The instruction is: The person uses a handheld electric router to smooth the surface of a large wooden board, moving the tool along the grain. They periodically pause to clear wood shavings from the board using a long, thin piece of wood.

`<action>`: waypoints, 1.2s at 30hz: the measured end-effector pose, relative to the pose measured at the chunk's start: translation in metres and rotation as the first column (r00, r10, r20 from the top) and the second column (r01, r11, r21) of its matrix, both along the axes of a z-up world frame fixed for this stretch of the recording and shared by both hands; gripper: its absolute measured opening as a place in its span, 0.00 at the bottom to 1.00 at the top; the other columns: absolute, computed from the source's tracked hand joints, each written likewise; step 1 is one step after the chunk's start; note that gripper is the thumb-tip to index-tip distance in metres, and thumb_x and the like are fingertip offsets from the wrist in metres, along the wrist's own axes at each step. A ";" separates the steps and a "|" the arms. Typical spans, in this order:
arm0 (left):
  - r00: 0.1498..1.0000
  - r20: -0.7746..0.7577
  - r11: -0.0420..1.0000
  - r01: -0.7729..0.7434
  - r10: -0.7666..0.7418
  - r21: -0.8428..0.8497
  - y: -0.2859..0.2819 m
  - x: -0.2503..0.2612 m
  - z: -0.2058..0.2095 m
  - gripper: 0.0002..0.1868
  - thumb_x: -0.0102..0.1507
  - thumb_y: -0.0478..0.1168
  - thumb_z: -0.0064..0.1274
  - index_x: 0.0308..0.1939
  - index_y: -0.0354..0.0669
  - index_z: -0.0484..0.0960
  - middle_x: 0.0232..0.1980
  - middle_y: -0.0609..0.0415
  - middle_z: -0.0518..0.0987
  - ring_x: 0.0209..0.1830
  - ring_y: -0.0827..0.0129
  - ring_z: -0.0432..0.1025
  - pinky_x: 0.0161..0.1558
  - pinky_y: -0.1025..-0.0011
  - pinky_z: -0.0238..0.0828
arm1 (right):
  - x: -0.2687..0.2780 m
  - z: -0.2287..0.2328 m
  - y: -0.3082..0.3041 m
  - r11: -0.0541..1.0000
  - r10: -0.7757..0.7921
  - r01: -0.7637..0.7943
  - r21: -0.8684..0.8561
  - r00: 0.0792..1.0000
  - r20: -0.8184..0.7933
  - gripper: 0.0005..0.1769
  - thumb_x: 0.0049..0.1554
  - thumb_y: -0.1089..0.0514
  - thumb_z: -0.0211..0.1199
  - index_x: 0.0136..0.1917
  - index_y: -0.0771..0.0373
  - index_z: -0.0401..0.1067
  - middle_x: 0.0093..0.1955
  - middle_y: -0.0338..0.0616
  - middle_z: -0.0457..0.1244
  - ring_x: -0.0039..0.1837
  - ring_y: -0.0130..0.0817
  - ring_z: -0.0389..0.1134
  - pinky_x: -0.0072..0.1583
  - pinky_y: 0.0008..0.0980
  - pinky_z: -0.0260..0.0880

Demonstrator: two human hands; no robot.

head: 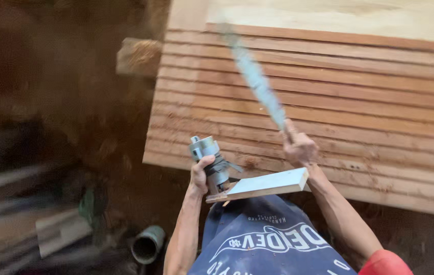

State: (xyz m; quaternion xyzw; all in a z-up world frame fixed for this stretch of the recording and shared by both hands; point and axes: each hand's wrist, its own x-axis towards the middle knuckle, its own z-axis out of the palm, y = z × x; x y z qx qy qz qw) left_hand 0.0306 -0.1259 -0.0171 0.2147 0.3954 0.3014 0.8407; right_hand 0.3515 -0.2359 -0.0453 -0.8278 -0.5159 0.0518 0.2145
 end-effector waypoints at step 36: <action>0.992 -0.124 0.990 -0.008 -0.009 -0.141 -0.075 0.181 -0.037 0.20 0.63 0.53 0.49 0.48 0.41 0.80 0.43 0.50 0.83 0.40 0.58 0.79 0.46 0.58 0.79 | 0.167 -0.007 -0.326 0.425 -0.879 0.735 0.528 0.474 0.049 0.27 0.78 0.45 0.52 0.79 0.66 0.63 0.49 0.57 0.72 0.41 0.37 0.73 0.39 0.32 0.74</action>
